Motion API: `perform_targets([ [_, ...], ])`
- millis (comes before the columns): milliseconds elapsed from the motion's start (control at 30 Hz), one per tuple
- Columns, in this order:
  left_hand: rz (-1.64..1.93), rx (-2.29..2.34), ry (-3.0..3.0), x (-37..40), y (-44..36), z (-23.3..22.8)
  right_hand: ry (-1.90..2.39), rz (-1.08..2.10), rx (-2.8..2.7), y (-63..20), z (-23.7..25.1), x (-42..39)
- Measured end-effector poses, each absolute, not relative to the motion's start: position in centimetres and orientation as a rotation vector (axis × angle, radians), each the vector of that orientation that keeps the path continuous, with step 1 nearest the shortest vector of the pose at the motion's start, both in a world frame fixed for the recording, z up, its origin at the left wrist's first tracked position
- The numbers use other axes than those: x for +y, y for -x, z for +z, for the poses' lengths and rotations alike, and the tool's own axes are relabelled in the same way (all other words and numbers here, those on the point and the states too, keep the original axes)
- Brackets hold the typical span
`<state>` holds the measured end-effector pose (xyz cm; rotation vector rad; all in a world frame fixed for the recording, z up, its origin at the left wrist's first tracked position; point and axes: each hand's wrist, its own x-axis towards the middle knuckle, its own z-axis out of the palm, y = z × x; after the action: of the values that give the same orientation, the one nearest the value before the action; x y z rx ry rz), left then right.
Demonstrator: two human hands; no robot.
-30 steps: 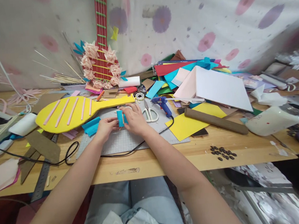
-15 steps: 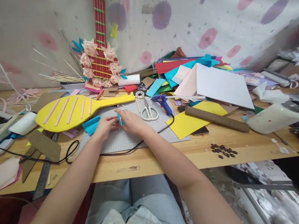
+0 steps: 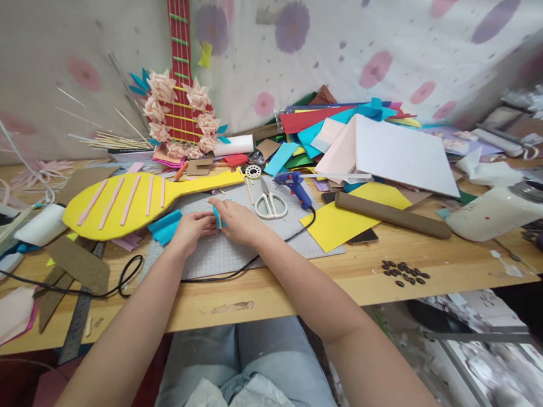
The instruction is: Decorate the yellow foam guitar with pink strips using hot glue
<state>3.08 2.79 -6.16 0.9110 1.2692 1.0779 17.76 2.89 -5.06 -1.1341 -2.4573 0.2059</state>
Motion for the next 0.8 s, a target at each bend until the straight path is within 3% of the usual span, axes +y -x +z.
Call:
perform_targets([
  [500, 1.045, 1.25, -0.915, 2.62, -2.94, -6.03, 1.126, 0.23, -2.445, -17.73, -5.42, 3.07],
  [800, 1.055, 1.297, -0.855, 2.61, -3.16, -5.73, 1.034, 0.399, -2.317, -17.98, -5.7, 3.25],
])
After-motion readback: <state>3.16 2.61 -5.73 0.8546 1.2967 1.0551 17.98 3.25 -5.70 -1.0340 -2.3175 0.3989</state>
